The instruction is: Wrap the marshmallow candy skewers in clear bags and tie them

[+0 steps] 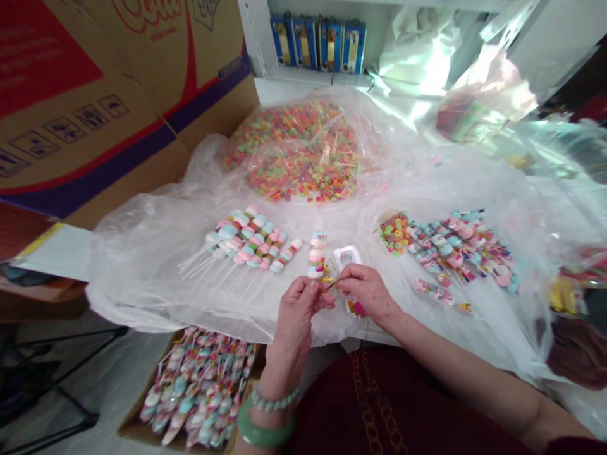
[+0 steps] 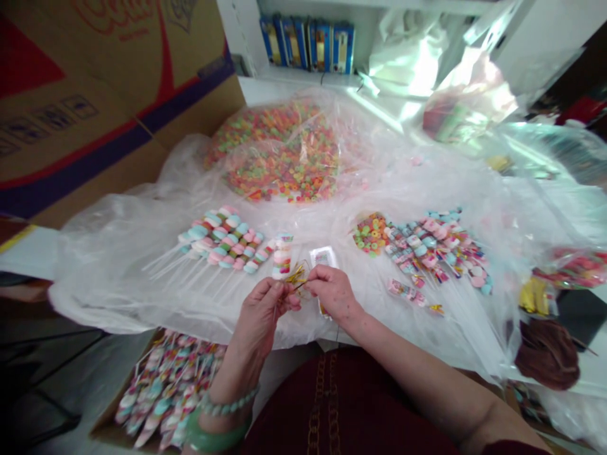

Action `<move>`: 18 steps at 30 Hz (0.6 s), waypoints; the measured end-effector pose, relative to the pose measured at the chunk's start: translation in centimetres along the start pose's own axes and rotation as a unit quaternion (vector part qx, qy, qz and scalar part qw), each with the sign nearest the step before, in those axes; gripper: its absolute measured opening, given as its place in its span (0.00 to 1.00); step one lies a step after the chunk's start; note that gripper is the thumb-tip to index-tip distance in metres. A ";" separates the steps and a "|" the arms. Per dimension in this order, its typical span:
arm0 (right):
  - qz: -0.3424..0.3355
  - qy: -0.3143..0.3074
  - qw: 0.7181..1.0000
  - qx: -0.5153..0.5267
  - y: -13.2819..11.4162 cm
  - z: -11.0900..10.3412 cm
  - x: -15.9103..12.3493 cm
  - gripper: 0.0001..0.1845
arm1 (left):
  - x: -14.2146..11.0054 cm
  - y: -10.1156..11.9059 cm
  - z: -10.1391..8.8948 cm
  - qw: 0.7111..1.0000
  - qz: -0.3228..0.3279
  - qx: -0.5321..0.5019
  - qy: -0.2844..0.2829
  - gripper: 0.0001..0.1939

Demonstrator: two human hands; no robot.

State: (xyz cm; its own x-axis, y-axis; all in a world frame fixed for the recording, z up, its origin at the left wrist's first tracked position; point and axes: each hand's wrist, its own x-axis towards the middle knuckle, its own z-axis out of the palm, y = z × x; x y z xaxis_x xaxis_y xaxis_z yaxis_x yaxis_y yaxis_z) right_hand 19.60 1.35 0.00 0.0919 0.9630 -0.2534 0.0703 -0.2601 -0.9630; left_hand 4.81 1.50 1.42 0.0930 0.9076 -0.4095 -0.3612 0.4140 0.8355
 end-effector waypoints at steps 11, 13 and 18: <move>-0.046 -0.066 0.994 -0.070 0.0 0.0 -1.1 0.07 | -0.4 -0.2 1.7 0.997 0.045 0.068 -0.006 0.10; -0.036 -0.073 0.995 -0.055 0.4 -0.4 -1.0 0.06 | -0.3 -0.3 1.6 0.997 0.050 0.063 0.014 0.11; -0.101 0.036 0.989 -0.102 -0.4 -1.5 -1.9 0.07 | -0.3 -0.4 1.7 0.992 0.035 0.100 0.072 0.14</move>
State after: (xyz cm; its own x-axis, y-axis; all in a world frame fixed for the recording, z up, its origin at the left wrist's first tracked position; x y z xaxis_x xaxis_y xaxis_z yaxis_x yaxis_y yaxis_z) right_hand 20.84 -0.45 1.00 0.1249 0.9912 -0.0440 0.2935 -0.0792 -0.9527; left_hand 6.53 1.22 1.87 -0.0645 0.9207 -0.3849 -0.1697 0.3699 0.9134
